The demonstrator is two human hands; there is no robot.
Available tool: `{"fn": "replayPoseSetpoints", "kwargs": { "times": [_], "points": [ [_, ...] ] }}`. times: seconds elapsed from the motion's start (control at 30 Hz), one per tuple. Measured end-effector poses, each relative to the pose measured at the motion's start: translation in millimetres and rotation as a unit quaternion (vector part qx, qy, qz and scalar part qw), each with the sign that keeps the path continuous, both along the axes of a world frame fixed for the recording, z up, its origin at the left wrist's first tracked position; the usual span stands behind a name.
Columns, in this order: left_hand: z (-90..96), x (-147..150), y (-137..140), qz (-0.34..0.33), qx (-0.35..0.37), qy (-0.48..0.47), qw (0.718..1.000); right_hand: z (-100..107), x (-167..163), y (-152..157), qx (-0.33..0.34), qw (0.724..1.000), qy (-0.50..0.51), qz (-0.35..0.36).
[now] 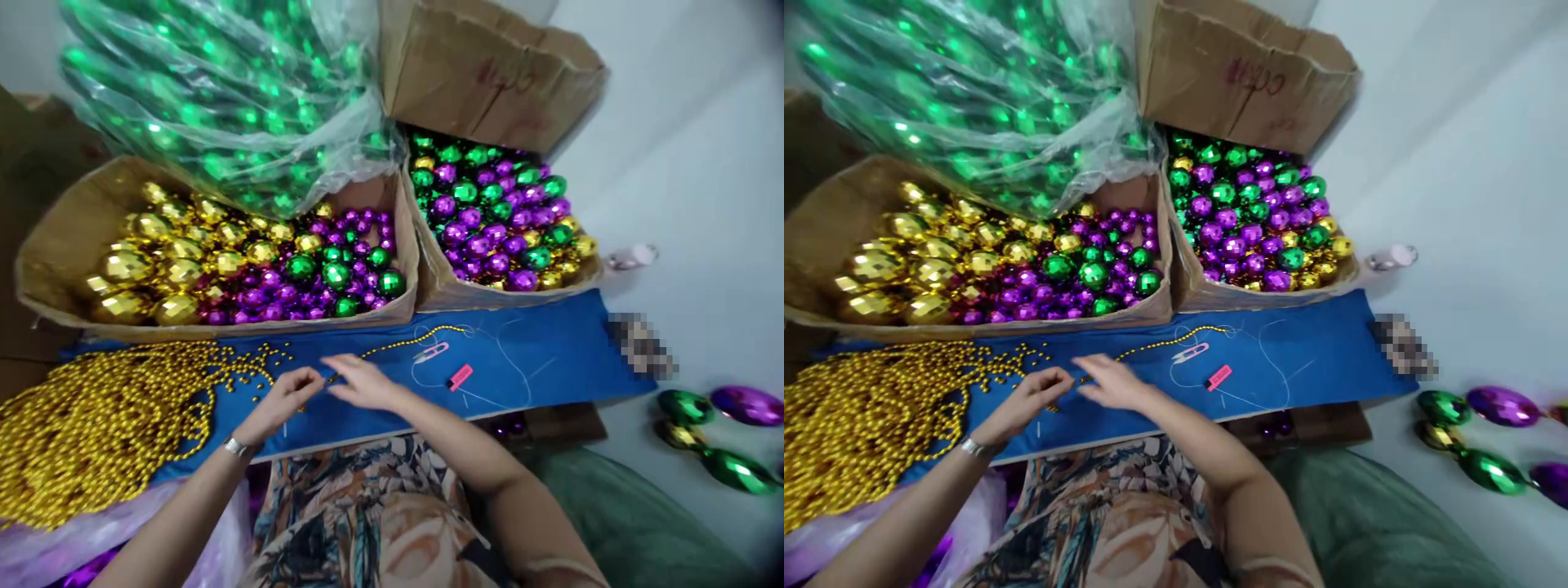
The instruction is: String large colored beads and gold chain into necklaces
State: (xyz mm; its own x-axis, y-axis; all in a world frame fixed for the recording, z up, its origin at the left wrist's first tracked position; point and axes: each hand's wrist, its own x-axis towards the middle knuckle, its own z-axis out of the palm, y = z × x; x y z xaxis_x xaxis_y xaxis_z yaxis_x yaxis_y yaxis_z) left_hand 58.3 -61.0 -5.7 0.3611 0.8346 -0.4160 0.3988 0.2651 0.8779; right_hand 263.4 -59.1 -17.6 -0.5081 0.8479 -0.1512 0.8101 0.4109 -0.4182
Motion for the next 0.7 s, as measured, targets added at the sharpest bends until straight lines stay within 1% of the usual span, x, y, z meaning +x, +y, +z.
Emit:
{"fn": "replayPoseSetpoints", "kwargs": {
  "times": [0.03,0.07,0.1,0.13,0.17,0.23,0.3,0.33,0.43,0.53,0.63,0.7],
  "points": [
    [1.9,-5.0,-0.5,-0.01,-0.002,0.005,1.0,-0.8,-17.1,-0.1,-0.006,1.0,0.004,0.024],
    [3.2,-13.3,-0.4,-0.017,0.002,0.017,1.0,-1.7,-24.5,1.4,-0.016,0.999,-0.003,0.038],
    [3.7,-24.6,0.1,-0.02,0.013,0.035,0.999,-2.8,-21.9,4.3,-0.021,0.999,-0.016,0.038],
    [3.5,-38.4,0.8,-0.024,0.03,0.057,0.998,-3.8,-9.6,7.9,-0.026,0.999,-0.034,0.027],
    [2.5,-53.7,1.4,-0.024,0.046,0.077,0.996,-4.3,11.1,11.9,-0.03,0.998,-0.057,0.01],
    [-1.1,-84.3,1.2,-0.02,0.057,0.107,0.992,-3.8,69.5,20.1,-0.035,0.992,-0.112,-0.039],
    [-5.4,-107.5,-0.2,0.013,0.06,0.134,0.989,-0.8,135.9,27.0,-0.038,0.981,-0.167,-0.096],
    [-7.1,-114.5,-0.8,0.032,0.058,0.143,0.987,1.4,167.6,29.1,-0.04,0.972,-0.194,-0.127],
    [-8.9,-119.0,0.4,0.07,0.047,0.158,0.984,9.4,246.8,27.0,-0.039,0.944,-0.255,-0.208],
    [-5.8,-112.5,5.6,0.108,0.051,0.177,0.977,18.7,303.3,13.7,-0.032,0.906,-0.303,-0.293],
    [-0.6,-104.1,10.2,0.176,0.082,0.206,0.959,26.5,338.6,-0.8,-0.021,0.865,-0.337,-0.372],
    [3.3,-94.1,11.0,0.172,0.094,0.216,0.957,27.0,345.9,-6.9,-0.014,0.853,-0.343,-0.392]
  ]
}}
